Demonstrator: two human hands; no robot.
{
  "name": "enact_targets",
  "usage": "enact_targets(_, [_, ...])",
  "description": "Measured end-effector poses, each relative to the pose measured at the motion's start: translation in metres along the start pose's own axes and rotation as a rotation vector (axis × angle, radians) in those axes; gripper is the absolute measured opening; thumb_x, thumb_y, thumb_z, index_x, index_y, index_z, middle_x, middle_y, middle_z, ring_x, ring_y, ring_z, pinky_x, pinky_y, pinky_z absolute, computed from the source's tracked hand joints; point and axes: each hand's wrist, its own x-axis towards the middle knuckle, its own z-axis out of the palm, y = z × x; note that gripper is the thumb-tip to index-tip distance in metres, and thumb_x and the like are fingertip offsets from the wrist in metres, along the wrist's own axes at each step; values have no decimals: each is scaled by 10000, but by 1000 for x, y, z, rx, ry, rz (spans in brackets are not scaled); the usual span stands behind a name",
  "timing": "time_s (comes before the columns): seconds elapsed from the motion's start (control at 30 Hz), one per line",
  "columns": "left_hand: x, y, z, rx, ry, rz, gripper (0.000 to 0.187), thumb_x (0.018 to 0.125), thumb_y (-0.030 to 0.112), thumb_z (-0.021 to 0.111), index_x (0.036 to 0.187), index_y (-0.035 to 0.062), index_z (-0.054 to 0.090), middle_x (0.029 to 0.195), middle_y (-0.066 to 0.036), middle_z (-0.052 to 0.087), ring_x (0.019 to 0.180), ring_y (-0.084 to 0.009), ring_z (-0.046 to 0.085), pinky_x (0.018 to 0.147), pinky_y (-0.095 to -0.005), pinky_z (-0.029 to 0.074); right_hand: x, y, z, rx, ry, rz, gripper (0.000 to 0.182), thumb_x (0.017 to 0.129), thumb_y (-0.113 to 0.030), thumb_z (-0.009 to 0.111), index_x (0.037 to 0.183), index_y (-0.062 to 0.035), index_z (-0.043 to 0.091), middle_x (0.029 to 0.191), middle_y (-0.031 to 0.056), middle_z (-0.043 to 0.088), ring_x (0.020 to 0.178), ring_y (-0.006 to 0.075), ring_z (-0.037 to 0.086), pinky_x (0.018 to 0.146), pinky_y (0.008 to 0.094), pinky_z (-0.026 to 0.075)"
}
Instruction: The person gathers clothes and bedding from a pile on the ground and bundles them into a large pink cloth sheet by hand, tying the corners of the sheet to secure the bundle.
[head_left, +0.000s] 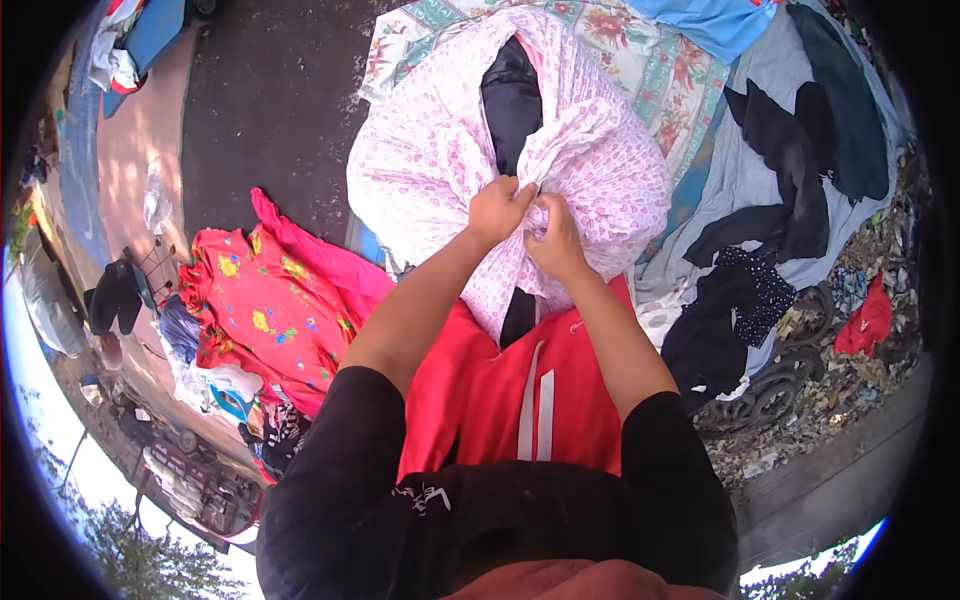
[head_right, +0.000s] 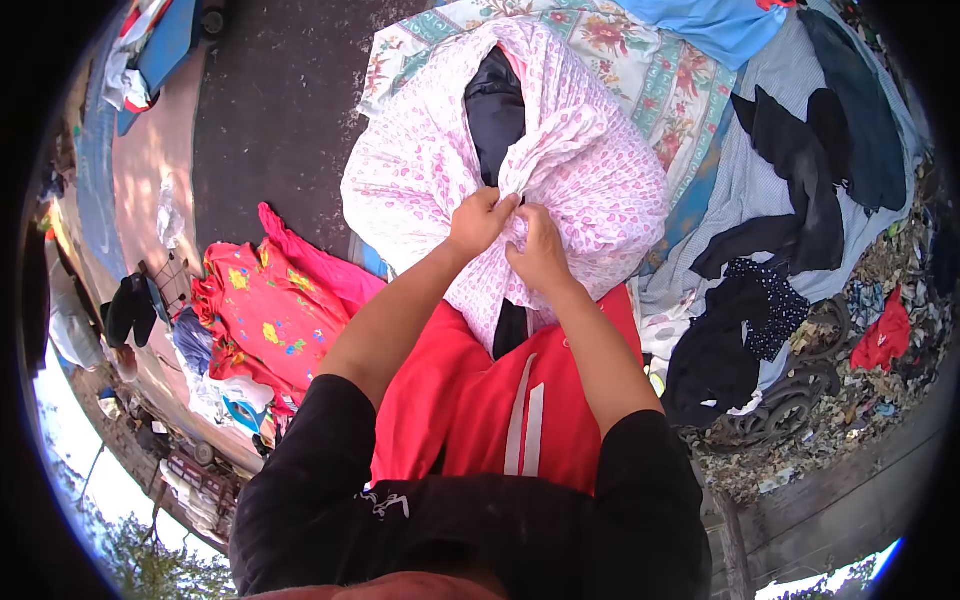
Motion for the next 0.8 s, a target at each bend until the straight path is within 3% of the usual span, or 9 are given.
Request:
enact_targets(0.07, [4,-5,-3,-119,-138,-145,427,949,378,572,840,-26,659,821,-204,647,720,-299,615,689,-400,465,0,1,2,-170,-38,-57,502,765,29,607,1241,-31,458,1143,194,542,1019,393,581,867,435,490])
enact_targets(0.17, [7,-9,-10,-174,-263,-199,477,940,448,530,862,0,671,914,-244,641,911,-421,620,793,-460,472,19,6,-2,-225,-12,-149,604,770,40,581,1354,-22,437,1124,194,537,951,365,574,817,464,499])
enact_targets(0.27, [8,-6,-14,-147,-323,-226,468,944,426,511,849,-4,670,872,-241,644,923,-411,628,801,-459,481,31,11,-6,-261,15,-260,592,789,16,581,1368,2,459,1128,187,538,993,359,571,870,462,494])
enact_targets(0.37, [2,0,-13,159,-272,117,379,926,339,562,856,-17,672,821,-189,663,764,-347,642,695,-416,494,37,12,-14,-342,-13,-427,581,797,-6,583,1365,11,460,1091,177,553,1011,351,571,943,480,461])
enact_targets(0.47, [-4,20,-17,421,-326,263,305,885,309,584,861,26,694,924,-178,678,897,-357,648,796,-465,491,28,22,-10,-253,-95,-438,574,807,-18,571,1371,1,466,1071,166,583,992,323,572,1002,494,421])
enact_targets(0.57, [-29,41,-37,457,-206,269,253,855,296,610,901,67,706,1006,-155,675,996,-332,629,898,-513,435,26,6,-22,-294,-234,-382,587,793,-7,570,1372,-9,477,1004,129,630,968,282,574,941,487,439])
enact_targets(0.6, [-38,44,-43,491,-270,213,250,837,257,643,1000,73,691,1154,-166,628,1114,-336,569,967,-525,380,29,-3,-28,-351,-267,-360,592,783,-12,578,1369,-12,485,973,117,642,965,276,576,910,478,442])
enact_targets(0.7, [-93,41,-57,433,215,353,335,810,206,683,1111,62,648,1251,-192,564,1174,-352,524,994,-498,376,39,-29,-48,-511,-380,-271,605,754,-31,604,1352,-20,510,877,92,668,945,267,585,824,454,446])
enact_targets(0.8, [-152,7,-74,371,231,178,393,792,167,707,1159,59,620,1341,-200,495,1253,-367,457,1053,-509,330,41,-28,-48,-583,-517,-168,582,733,-68,626,1309,-33,549,801,128,674,822,307,625,720,445,457])
